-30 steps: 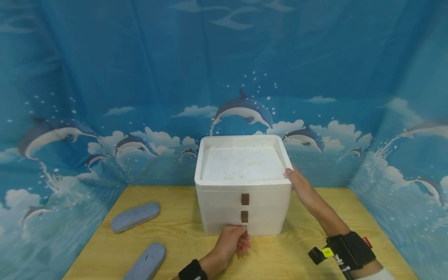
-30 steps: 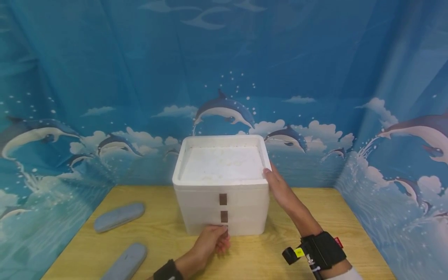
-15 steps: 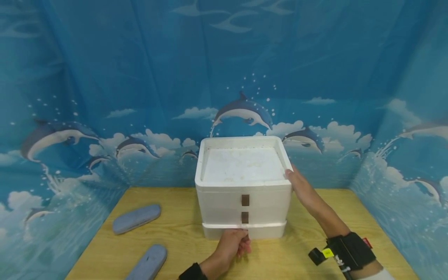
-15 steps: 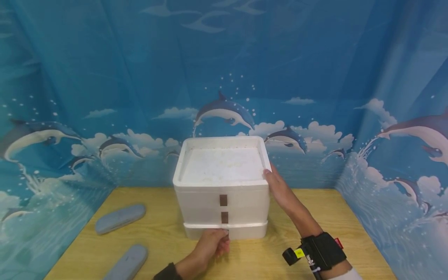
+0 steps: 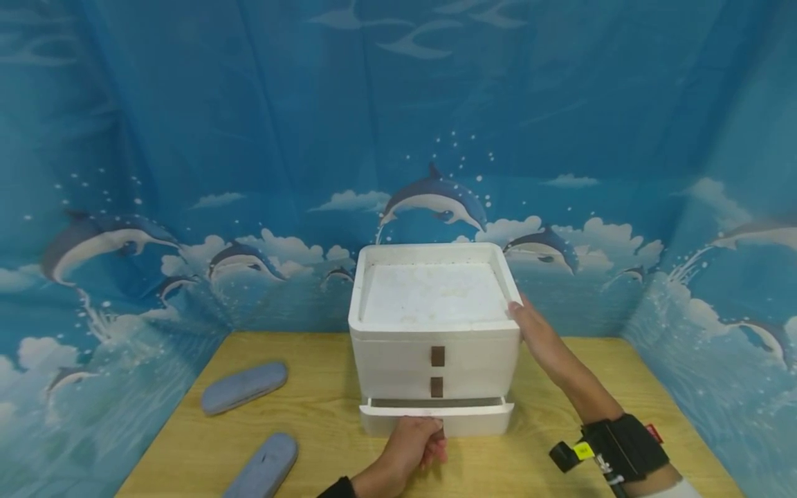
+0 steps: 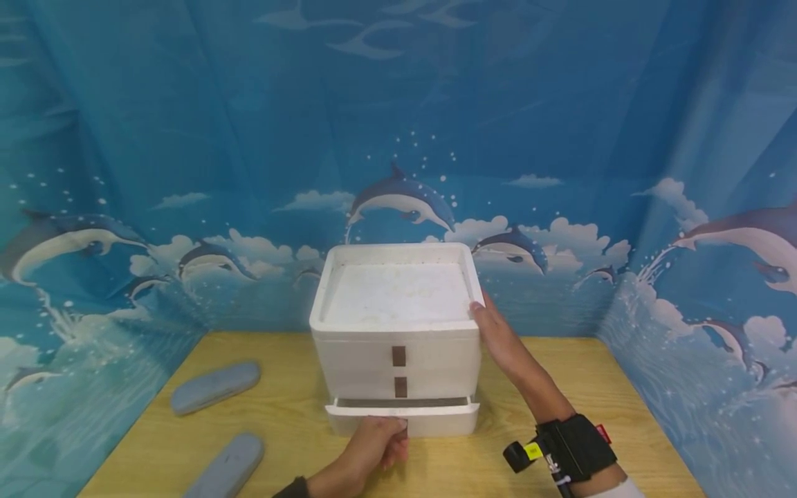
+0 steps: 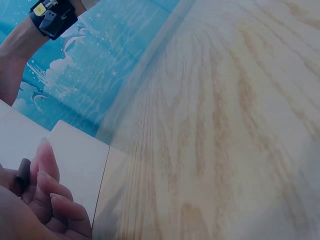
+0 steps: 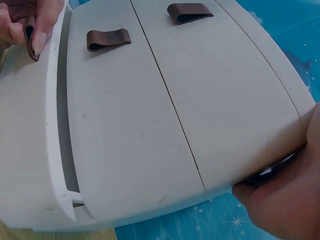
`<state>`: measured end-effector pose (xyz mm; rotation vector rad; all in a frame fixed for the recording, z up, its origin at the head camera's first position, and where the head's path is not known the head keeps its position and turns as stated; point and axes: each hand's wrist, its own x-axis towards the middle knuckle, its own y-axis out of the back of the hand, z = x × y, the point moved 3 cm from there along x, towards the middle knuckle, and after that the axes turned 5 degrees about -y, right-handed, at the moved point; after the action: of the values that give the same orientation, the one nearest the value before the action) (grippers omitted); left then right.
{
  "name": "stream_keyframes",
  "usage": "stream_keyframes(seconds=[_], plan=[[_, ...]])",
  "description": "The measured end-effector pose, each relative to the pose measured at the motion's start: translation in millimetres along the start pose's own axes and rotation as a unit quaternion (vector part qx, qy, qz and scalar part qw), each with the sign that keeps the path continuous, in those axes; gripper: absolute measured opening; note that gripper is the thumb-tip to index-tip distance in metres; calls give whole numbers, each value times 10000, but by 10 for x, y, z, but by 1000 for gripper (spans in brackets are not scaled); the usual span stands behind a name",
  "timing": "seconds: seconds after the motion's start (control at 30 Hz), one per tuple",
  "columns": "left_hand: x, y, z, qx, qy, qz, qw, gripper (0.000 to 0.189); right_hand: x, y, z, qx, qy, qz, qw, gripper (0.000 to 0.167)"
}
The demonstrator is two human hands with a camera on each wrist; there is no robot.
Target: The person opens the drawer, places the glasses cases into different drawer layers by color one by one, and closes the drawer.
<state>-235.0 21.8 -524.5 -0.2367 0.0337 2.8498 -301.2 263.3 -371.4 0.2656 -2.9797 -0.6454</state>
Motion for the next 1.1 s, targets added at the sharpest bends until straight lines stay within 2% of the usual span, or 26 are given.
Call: stream_keyframes(seconds=[0.33,0.57,0.8,1.0,1.1], plan=[[-70,7,-31,31,-142,-107,9998,30,-1,-5,-6,-18,5,12,10000,67],[-157,-6,-5,52,-99,-244,9996,32,2,15,-12,-46,14,29,10000,67],[-241,-18,-49,185,99,-295,9993,35,-6,2,-13,140,129,-43,9998,66],[-332,-30,-64,-71,304,-490,9983,33,-4,-2,-3,188,126,-67,9997,67],[-364,-36,-71,-164,298,-504,9981,34,1,-1,4,190,131,-68,9997,67]])
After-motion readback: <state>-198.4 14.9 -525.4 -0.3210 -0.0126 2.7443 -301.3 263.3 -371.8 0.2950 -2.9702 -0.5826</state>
